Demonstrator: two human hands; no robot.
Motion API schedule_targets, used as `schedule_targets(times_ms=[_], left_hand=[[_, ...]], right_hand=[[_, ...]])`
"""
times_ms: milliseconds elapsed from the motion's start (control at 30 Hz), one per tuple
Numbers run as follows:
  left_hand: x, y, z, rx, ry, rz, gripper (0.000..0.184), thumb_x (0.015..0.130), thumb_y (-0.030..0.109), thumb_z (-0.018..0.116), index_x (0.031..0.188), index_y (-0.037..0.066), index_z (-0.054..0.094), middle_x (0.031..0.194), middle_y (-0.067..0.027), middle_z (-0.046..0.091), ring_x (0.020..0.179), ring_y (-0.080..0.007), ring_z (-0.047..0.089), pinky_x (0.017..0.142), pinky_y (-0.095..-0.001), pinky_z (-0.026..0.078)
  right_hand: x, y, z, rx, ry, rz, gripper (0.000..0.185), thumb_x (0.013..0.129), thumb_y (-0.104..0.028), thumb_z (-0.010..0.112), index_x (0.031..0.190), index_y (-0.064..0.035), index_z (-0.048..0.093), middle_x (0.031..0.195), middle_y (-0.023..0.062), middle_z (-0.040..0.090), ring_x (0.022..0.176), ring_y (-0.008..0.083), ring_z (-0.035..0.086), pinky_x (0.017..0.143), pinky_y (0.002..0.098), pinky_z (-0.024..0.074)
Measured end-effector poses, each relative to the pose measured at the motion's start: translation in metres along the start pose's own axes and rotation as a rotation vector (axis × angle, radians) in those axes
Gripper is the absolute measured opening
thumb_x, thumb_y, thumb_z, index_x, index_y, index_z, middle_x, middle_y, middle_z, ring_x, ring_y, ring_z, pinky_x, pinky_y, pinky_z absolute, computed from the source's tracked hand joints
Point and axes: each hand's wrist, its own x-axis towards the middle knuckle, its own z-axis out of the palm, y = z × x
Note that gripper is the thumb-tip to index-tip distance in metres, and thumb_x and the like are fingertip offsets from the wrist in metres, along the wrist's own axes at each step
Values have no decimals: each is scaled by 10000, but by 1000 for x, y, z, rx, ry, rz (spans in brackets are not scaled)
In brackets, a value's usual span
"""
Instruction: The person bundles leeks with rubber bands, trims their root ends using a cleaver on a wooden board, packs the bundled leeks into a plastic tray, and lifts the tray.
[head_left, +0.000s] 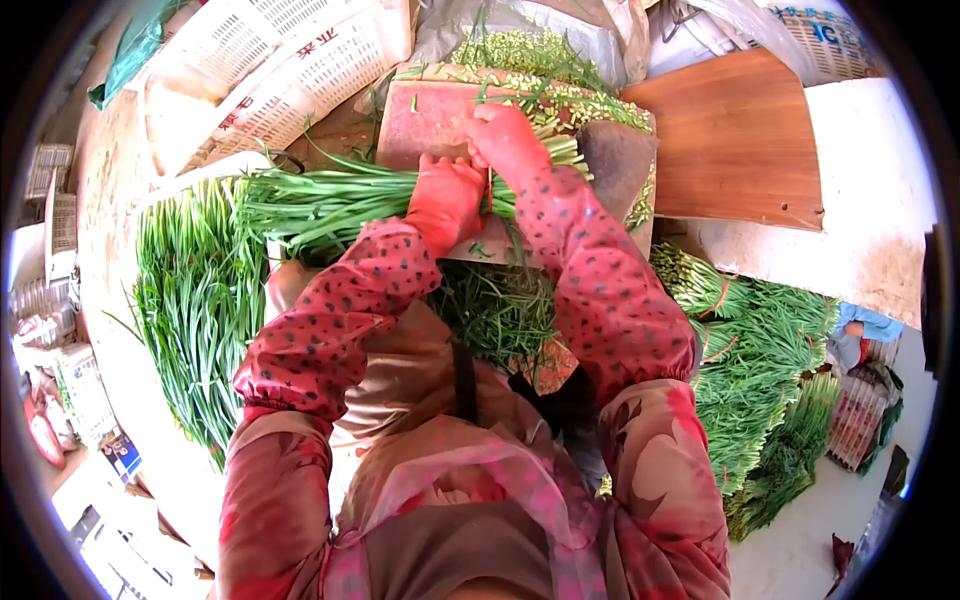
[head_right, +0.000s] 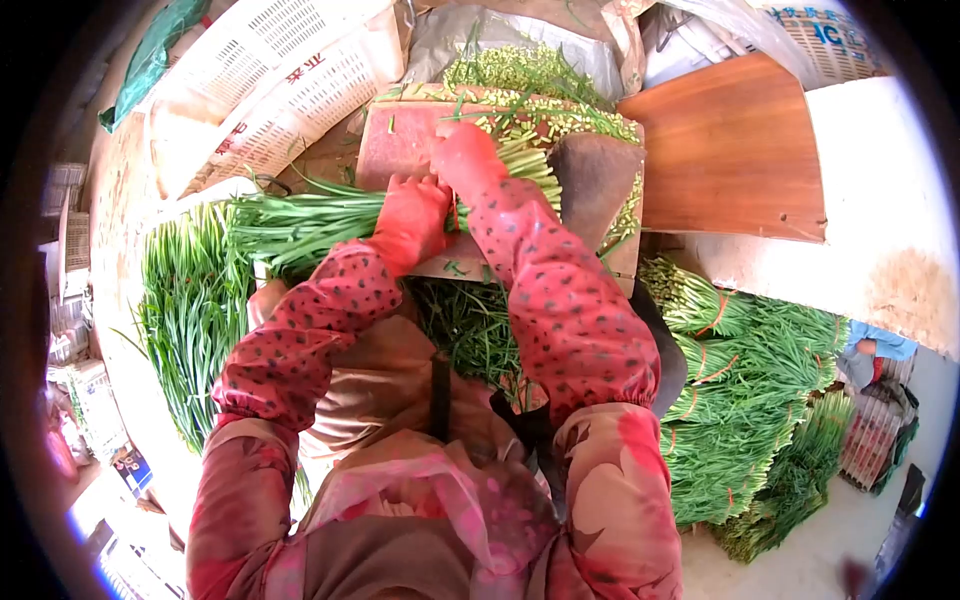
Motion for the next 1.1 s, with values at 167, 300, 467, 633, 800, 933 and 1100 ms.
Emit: schedule_targets(times_ms=[167, 300, 467, 633, 800, 933, 1100], left_hand=[[-3, 4, 5, 28, 130, -1, 671, 718, 239, 687, 1271, -82, 485, 1008, -150, 648, 919, -277, 630, 858, -465, 415], [-3, 4, 5, 11, 91, 24, 657, 716, 261, 697, 1250, -67, 501, 1010, -145, 657, 940, -285, 629, 883, -472, 423], [1, -5, -7, -89, 60, -11, 609, 638, 310, 766, 1125, 0, 572, 1056, -167, 650, 975, -314, 640, 885, -414, 475], [6, -17, -49, -434, 36, -91, 518, 637, 315, 779, 1054, 48, 628, 980, -162, 686, 964, -338, 658, 860, -445, 504], [14, -13, -122, -1040, 445, -140, 535, 669, 260, 839, 1095, 25, 617, 973, -142, 702, 922, -282, 677, 823, -377, 515], [-10, 10, -170, -1419, 480, 39, 638, 687, 195, 842, 1210, -23, 548, 1059, -111, 687, 963, -215, 653, 878, -348, 499], [-76, -11, -186, -1324, 642, -208, 951, 691, 224, 853, 1442, -57, 343, 1327, -245, 532, 1253, -302, 514, 1045, -365, 414]], right_hand=[[8, 0, 4, -222, 72, 34, 235, 890, -183, 553, 818, 11, 664, 665, 104, 625, 555, 200, 579, 504, 337, 457], [3, -5, 7, -180, 138, 13, 205, 907, -136, 552, 796, 2, 655, 641, 83, 596, 470, 164, 530, 440, 302, 436], [-14, -28, -11, 67, 142, -29, 252, 929, -193, 578, 1084, -4, 641, 887, 99, 677, 697, 158, 651, 571, 304, 524], [-142, -68, -45, 147, 594, -236, 323, 953, -261, 577, 1134, 1, 629, 900, 52, 649, 803, 118, 608, 730, 264, 505], [-179, -10, -5, 202, 336, -155, 781, 816, -240, 762, 1442, -21, 349, 1342, 156, 514, 1170, 237, 536, 972, 360, 462], [-153, -40, 20, 235, 198, -430, 761, 798, -168, 772, 1420, -12, 363, 1369, 113, 492, 1235, 188, 470, 1041, 373, 386], [-170, -29, 17, 258, 357, -398, 630, 734, -115, 806, 1278, -14, 503, 1179, 95, 630, 1063, 170, 594, 923, 326, 465]])
